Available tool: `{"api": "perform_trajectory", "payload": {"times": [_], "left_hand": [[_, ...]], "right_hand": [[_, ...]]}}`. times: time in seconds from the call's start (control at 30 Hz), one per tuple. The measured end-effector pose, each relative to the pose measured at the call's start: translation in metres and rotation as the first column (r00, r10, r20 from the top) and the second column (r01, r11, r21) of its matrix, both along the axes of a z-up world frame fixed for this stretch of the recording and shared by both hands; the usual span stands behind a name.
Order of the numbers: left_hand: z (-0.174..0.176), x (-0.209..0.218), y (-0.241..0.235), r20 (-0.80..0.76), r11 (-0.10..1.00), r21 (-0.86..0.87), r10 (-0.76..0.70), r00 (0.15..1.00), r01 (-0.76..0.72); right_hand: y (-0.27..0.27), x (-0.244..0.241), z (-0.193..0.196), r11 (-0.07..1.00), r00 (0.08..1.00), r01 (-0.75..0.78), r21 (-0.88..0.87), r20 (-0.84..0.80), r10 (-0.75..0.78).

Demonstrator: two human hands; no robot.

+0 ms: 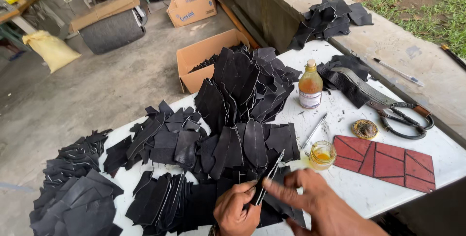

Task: The person applies glue to the edges of small black leather pieces and stacks them on a white table. They repeatedly pick up a piece, apply glue with a finger, and place it on a growing pile.

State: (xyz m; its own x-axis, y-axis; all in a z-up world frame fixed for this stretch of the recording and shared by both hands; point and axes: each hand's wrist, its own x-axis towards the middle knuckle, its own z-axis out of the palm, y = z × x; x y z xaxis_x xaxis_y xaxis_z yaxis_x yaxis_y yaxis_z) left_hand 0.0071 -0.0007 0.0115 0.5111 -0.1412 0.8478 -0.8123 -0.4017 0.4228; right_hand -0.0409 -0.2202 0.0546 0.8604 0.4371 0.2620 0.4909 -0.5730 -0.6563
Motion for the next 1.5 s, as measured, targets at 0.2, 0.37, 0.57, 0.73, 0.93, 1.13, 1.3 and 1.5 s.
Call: {"api": "perform_trajectory", "payload": {"times": [0.2,0.37,0.57,0.73,0.93,1.13,1.3,1.5], "left_hand": [[0.001,-0.003,0.008,0.057,0.996,0.081,0.040,0.998,-0.045],[-0.001,-0.006,0.009,0.064,0.998,0.069,-0.006,0.998,0.001],[-0.002,-0.009,0.007,0.021,1.000,0.009,-0.007,1.000,0.007],[0.001,-0.010,0.006,-0.142,0.991,-0.112,-0.091,0.986,0.075],[0.007,-0.010,0.004,-0.139,0.989,-0.097,-0.123,0.983,0.110],[0.008,-0.014,0.001,-0.298,0.982,-0.170,-0.132,0.945,0.083],[0.006,-0.009,-0.002,-0.337,0.975,-0.197,-0.165,0.927,0.102],[0.006,-0.006,-0.003,-0.289,0.963,-0.215,-0.223,0.931,0.164]], "right_hand": [[0.004,0.002,0.012,0.946,0.910,0.262,-0.191,0.376,-0.176],[-0.013,0.016,0.032,0.939,0.917,0.314,-0.141,0.302,-0.261],[-0.016,0.012,0.028,0.974,0.940,0.226,-0.009,0.266,-0.216],[-0.007,0.007,0.016,0.975,0.958,0.218,-0.037,0.201,-0.206],[0.004,-0.005,0.006,0.976,0.945,0.220,-0.009,0.251,-0.210],[0.014,-0.013,-0.006,0.983,0.948,0.177,0.058,0.257,-0.186],[0.020,-0.014,-0.003,0.980,0.939,0.176,0.092,0.283,-0.195],[0.022,-0.014,-0.003,0.983,0.930,0.170,0.074,0.319,-0.185]]}}
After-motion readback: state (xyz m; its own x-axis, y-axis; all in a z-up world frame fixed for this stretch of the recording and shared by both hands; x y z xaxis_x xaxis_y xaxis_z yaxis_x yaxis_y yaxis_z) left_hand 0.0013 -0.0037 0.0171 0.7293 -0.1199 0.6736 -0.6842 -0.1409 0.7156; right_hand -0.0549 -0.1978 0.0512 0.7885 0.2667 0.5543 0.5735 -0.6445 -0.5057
